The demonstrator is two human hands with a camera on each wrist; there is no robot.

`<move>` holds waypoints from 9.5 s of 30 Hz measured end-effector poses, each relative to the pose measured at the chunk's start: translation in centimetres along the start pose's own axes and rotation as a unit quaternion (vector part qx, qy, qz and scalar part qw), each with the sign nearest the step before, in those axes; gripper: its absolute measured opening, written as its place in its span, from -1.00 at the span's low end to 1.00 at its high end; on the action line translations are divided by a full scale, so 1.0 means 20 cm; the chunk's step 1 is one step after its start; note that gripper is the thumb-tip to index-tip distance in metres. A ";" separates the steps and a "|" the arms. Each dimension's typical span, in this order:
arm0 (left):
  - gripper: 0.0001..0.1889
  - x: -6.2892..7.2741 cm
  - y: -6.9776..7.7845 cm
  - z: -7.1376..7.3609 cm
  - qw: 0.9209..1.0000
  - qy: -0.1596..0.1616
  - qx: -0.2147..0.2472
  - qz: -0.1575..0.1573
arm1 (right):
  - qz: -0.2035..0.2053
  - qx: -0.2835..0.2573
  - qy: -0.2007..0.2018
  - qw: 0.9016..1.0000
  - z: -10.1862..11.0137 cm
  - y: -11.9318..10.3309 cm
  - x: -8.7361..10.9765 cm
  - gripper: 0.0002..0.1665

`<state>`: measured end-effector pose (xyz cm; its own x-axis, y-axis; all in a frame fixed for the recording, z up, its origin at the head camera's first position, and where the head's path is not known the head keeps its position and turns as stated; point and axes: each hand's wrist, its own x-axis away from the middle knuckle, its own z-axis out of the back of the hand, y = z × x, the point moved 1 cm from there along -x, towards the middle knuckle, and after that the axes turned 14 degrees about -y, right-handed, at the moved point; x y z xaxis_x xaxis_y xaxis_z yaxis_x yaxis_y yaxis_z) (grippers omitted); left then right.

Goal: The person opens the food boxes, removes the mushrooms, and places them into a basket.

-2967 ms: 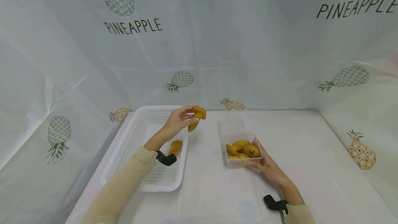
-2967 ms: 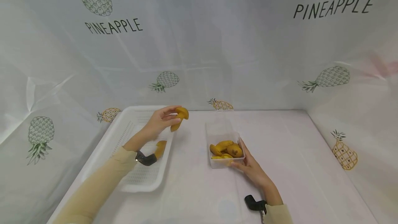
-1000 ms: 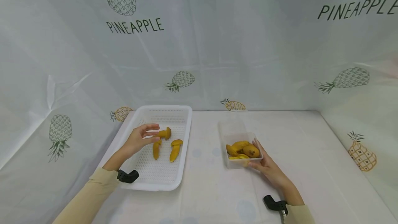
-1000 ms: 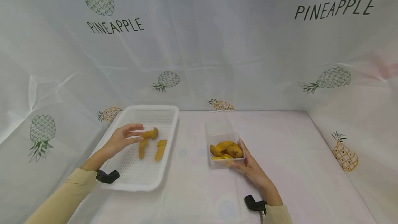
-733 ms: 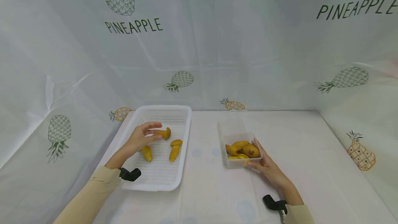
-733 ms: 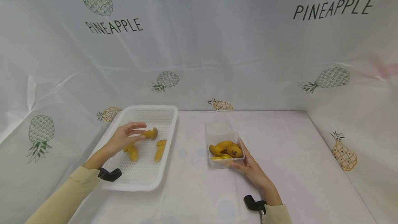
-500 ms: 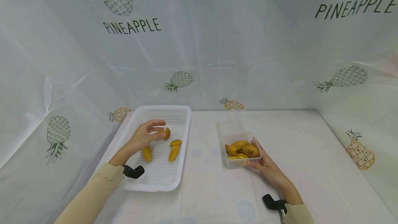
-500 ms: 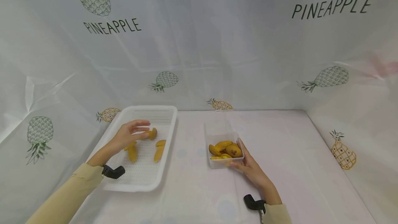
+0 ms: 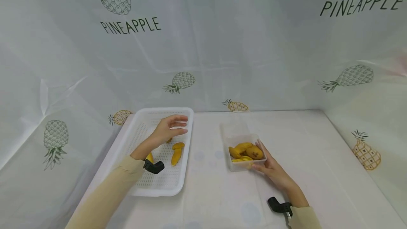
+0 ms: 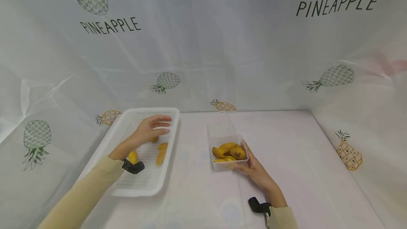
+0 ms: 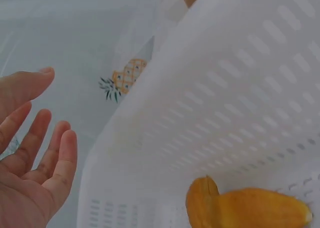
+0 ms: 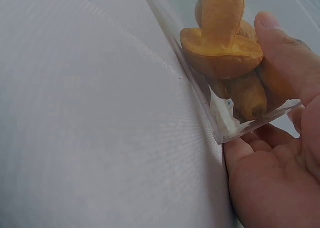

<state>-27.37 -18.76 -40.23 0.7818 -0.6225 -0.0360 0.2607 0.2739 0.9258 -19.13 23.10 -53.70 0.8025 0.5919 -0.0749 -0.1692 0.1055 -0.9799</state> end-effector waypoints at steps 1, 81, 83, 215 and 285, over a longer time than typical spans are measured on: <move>-0.47 -0.03 0.01 -0.02 1.000 -0.006 0.002 -0.002 | 0.001 -0.001 0.001 1.000 0.00 0.00 0.00 0.14; -0.62 -0.65 0.05 -0.98 0.942 -0.230 -0.218 -0.113 | -0.004 -0.005 -0.015 1.000 0.01 0.01 0.01 0.14; -0.62 -0.65 0.05 -0.98 0.948 -0.230 -0.188 -0.114 | 0.000 -0.006 -0.015 1.000 0.01 0.01 0.01 0.14; -0.47 0.42 -0.18 0.18 0.988 0.017 -0.067 0.138 | 0.005 -0.003 -0.011 1.000 0.01 0.04 -0.01 0.15; -0.43 -0.43 0.14 -0.53 0.981 -0.181 -0.046 -0.055 | -0.007 -0.015 -0.006 1.000 0.02 0.03 0.01 0.14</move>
<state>-27.38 -4.82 -41.31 0.4984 -0.8668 0.0169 0.3951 0.2444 0.8855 -19.30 23.46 -54.15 0.7980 0.5996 -0.0599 -0.1410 0.0892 -0.9860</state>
